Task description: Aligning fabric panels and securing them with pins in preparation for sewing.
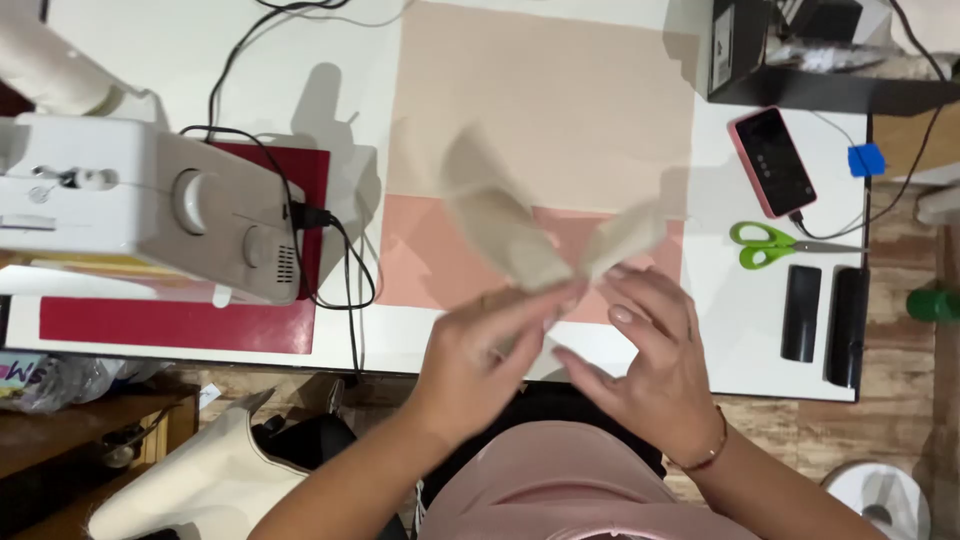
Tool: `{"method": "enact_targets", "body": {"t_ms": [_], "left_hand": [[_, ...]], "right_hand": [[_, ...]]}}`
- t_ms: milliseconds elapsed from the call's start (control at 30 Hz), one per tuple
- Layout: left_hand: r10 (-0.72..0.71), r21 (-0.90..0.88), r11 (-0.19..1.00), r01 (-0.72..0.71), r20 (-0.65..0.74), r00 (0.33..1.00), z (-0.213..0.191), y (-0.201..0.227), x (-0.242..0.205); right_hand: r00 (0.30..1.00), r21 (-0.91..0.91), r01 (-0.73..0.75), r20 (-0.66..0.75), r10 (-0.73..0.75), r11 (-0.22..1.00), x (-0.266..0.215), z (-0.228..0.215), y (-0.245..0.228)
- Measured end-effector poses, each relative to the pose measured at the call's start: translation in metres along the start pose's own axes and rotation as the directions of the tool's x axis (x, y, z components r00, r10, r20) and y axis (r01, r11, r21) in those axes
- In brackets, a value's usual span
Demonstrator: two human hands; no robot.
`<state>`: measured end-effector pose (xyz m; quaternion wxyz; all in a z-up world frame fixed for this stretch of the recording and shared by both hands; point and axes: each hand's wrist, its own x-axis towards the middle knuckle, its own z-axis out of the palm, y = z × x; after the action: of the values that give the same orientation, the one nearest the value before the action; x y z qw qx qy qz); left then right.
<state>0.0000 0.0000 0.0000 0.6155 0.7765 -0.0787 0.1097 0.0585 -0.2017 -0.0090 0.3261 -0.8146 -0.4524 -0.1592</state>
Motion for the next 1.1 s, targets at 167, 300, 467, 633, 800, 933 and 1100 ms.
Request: {"method": "enact_targets", "body": {"t_ms": [167, 300, 467, 633, 800, 933, 1100], "left_hand": [[0.331, 0.381, 0.865, -0.326, 0.055, 0.942, 0.006, 0.013, -0.027], [0.576, 0.658, 0.594, -0.462, 0.054, 0.816, 0.016, -0.005, -0.049], [0.378, 0.654, 0.674, -0.345, 0.097, 0.921, 0.009, -0.026, -0.062], [0.048, 0.639, 0.754, -0.15, 0.174, 0.984, -0.015, -0.067, -0.064], [-0.169, 0.734, 0.679, -0.024, 0.188, 0.967, -0.047, -0.098, -0.09], [-0.273, 0.54, 0.836, 0.096, 0.258, 0.927, -0.072, -0.051, -0.083], [-0.696, 0.618, 0.689, 0.379, 0.417, 0.585, -0.099, -0.035, -0.075]], "right_hand": [[0.98, 0.077, 0.014, -0.197, 0.002, 0.997, -0.068, 0.027, 0.02], [0.995, 0.293, 0.061, -0.092, -0.035, 0.954, -0.112, 0.023, 0.027], [0.983, 0.333, 0.172, -0.126, -0.137, 0.927, -0.14, -0.003, 0.039], [0.985, 0.606, 0.157, -0.043, -0.165, 0.78, -0.129, -0.054, 0.059], [0.826, -0.057, -0.056, 0.558, 0.079, 0.997, -0.197, -0.087, 0.118], [0.797, -0.105, -0.332, 0.5, 0.338, 0.937, -0.183, -0.125, 0.134], [0.764, 0.235, -0.556, 0.523, 0.379, 0.797, -0.158, -0.163, 0.141]]}}
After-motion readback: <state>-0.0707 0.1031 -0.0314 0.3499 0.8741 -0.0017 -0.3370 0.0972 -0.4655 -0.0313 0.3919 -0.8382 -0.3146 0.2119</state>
